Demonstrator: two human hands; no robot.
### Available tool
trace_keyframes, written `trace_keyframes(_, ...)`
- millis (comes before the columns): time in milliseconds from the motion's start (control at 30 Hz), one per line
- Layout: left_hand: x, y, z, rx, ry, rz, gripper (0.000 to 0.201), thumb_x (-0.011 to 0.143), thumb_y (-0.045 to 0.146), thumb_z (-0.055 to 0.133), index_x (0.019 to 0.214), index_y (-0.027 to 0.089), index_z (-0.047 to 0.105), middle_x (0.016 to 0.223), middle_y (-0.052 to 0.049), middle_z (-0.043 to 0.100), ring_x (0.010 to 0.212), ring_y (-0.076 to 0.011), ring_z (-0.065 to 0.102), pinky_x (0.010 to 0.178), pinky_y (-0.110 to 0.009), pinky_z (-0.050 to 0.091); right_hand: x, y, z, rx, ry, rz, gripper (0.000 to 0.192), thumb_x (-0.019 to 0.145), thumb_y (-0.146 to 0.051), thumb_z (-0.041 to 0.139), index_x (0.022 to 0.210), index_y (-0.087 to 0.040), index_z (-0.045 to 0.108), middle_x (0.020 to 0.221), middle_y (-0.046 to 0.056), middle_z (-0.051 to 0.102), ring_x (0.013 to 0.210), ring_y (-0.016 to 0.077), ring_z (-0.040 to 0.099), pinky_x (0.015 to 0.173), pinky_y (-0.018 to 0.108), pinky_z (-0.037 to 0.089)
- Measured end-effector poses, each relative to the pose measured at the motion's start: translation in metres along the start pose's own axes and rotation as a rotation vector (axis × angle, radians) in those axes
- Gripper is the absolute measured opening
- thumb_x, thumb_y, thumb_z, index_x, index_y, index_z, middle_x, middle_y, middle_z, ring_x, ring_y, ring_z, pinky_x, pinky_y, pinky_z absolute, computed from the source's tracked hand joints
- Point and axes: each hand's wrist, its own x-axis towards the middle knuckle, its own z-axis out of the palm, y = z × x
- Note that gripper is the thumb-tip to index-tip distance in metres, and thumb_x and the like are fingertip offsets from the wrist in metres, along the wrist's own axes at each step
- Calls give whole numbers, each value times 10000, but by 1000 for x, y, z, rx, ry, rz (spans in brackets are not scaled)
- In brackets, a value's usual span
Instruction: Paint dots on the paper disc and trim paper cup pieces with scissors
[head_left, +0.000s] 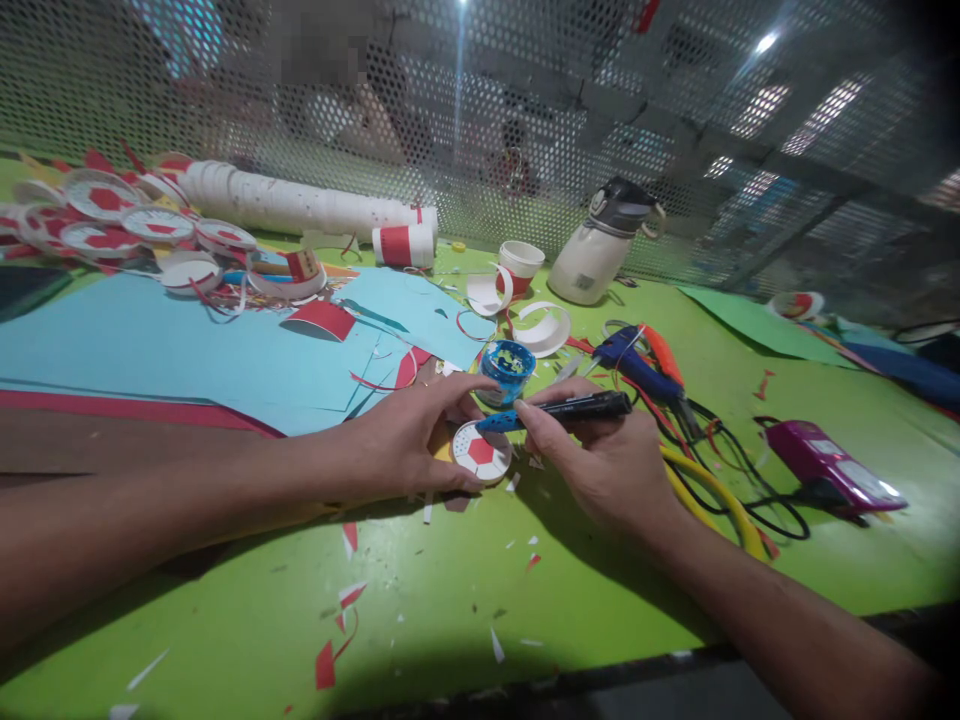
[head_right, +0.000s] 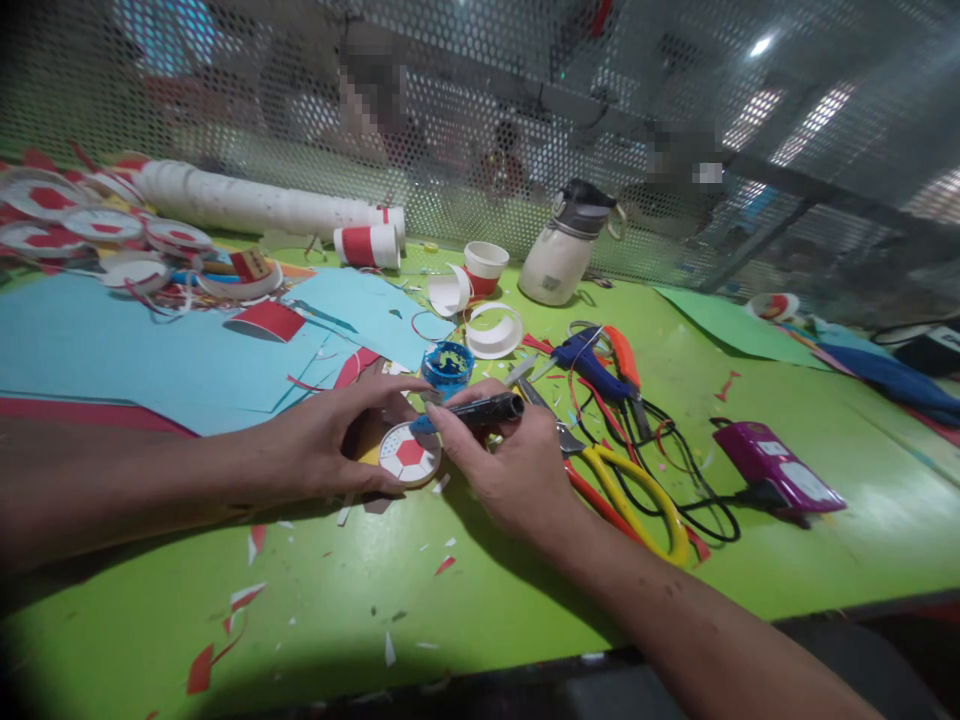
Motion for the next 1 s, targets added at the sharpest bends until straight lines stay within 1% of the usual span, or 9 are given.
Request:
trace_keyframes(100,0,0,0,37,14,16,770,682,213,776,1354,202,399,959,-52,668,625,-139,657,551,-231,511,0,1,0,-32,2,-30,118,789,-257,697,766,-161,633,598,-25,620,524,101,578,517,216,490)
trace_keyframes(267,0,2,2,-28,1,-5,757,713,190,743,1367,190,362,941,-45,655,516,-100,625,481,-213,495,-1,4,-1,-118,11,-129,110,795,-243,689,728,-173,637,612,-14,624,562,118,575,531,232,494)
trace_keyframes(433,-1,3,2,-61,-20,4,743,721,199,742,1361,200,363,950,-42,641,512,-99,628,459,-206,488,-2,3,-1,-129,21,-129,112,789,-243,693,720,-169,645,614,-4,637,564,125,585,535,245,497)
trace_keyframes(533,-1,2,2,-76,-35,-8,756,727,204,741,1374,205,349,974,-55,643,521,-100,632,462,-203,488,-2,1,-1,-75,86,-105,109,783,-245,699,735,-160,653,591,-11,632,517,115,580,508,244,489)
trace_keyframes(633,-1,-1,2,-61,-2,-9,769,698,203,765,1365,208,380,1075,-96,627,554,-103,643,484,-214,505,-2,-2,-2,-66,180,-142,98,788,-230,696,733,-163,650,565,-29,611,458,96,543,465,236,459)
trace_keyframes(700,0,-3,2,-33,24,9,767,692,211,774,1360,223,399,1151,-116,608,572,-99,643,501,-221,510,-2,-3,-4,-91,197,-177,100,789,-212,695,714,-166,646,565,-31,607,458,93,540,457,230,450)
trace_keyframes(767,0,-3,1,28,50,35,769,676,215,788,1350,223,419,1151,-112,617,619,-116,654,537,-232,518,-3,-2,-5,-123,168,-194,115,798,-204,688,698,-166,645,565,-29,608,471,92,547,475,228,454)
trace_keyframes(900,1,0,-2,160,78,96,739,652,229,806,1309,193,470,1070,-89,656,854,-213,681,680,-291,540,-3,1,-5,-183,121,-227,116,807,-213,686,712,-155,652,568,-19,615,514,103,568,530,239,464)
trace_keyframes(1000,1,4,-2,193,82,102,724,656,245,803,1301,186,479,1035,-80,666,912,-235,673,712,-302,537,-2,3,-5,-194,107,-221,118,802,-230,694,726,-149,654,558,-14,618,516,111,573,548,253,471)
